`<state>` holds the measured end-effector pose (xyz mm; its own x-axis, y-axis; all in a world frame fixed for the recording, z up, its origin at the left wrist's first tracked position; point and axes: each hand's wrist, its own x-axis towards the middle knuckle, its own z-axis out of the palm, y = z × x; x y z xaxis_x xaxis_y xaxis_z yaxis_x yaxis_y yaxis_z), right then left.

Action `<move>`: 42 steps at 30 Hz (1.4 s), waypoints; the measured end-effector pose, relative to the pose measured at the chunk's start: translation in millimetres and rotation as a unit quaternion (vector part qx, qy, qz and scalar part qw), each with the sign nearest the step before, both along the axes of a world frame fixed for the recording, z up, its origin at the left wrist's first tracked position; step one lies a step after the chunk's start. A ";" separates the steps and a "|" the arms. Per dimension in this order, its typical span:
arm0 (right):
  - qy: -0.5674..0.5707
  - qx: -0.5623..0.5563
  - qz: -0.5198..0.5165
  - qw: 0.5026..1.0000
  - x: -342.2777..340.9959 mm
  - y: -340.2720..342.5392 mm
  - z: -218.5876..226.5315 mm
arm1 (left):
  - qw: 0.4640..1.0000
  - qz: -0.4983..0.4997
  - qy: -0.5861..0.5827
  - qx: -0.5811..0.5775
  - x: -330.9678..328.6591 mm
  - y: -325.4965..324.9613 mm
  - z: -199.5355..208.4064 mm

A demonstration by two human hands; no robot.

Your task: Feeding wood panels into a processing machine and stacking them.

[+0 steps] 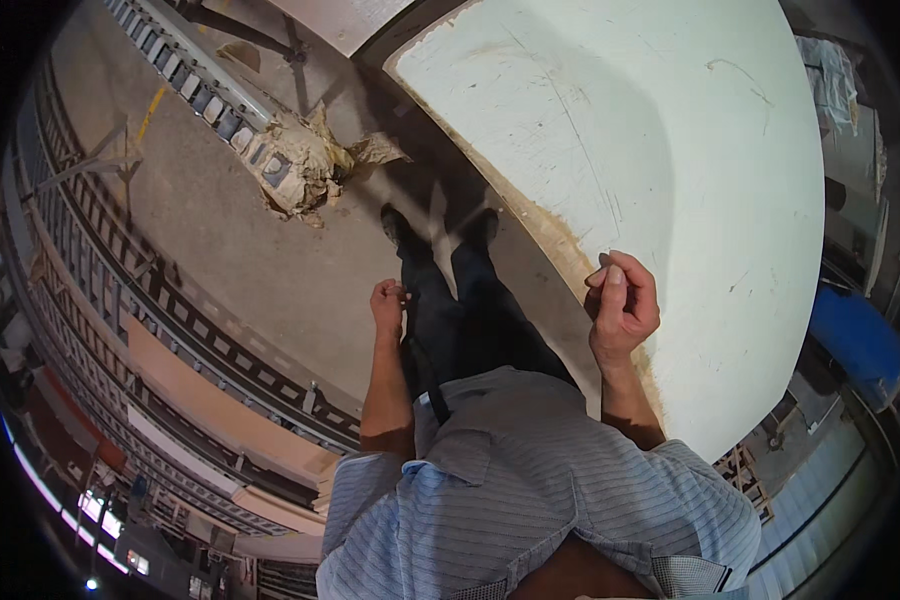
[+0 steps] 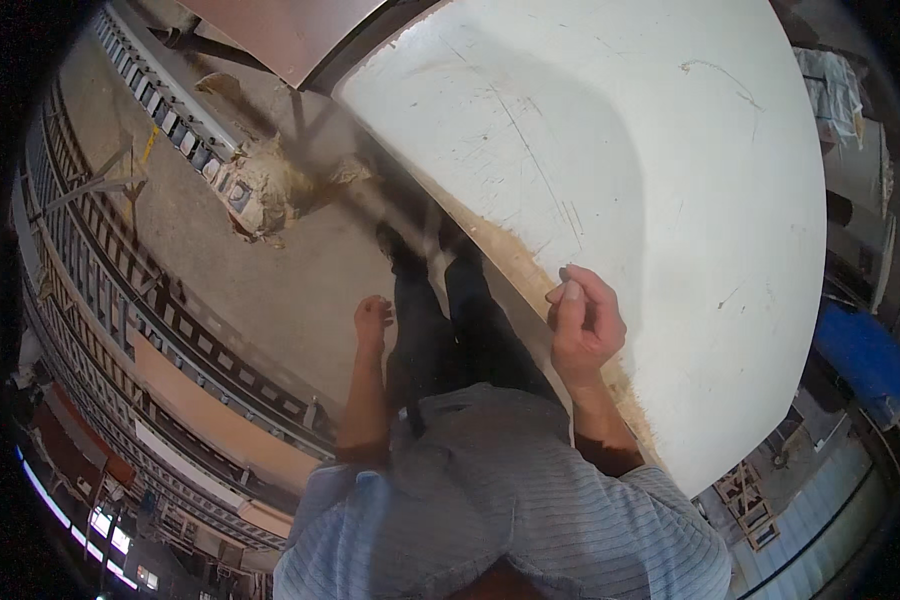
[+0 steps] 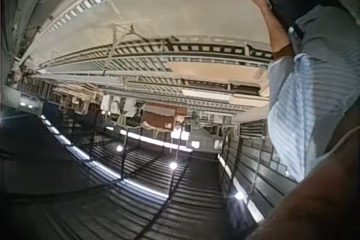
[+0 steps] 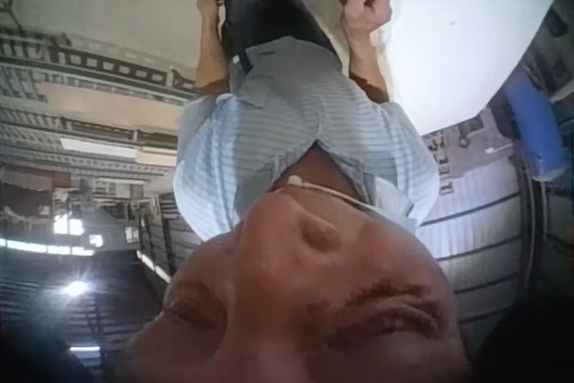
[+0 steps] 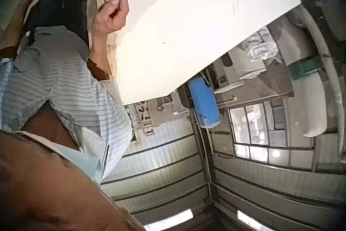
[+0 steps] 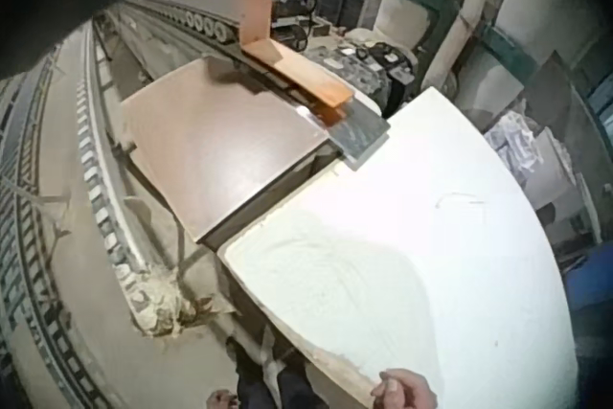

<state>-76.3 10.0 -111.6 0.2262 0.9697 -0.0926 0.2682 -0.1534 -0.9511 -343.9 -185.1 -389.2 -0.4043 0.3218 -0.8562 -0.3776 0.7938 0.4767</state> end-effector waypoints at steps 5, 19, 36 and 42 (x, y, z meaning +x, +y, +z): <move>-0.002 -0.013 -0.006 1.000 0.4 -0.4 2.2 | 1.000 0.017 -0.021 -0.006 3.2 -4.1 -0.9; 0.005 -0.003 -0.004 1.000 0.4 -0.5 1.3 | 1.000 0.015 0.006 -0.008 2.2 -21.1 -6.1; -0.004 -0.005 0.001 1.000 2.8 -1.1 1.5 | 0.999 0.037 -0.015 0.004 10.0 -19.7 -11.3; -0.010 0.002 -0.001 1.000 3.0 -1.4 -2.7 | 1.000 -0.002 -0.015 -0.004 5.7 -15.2 -8.5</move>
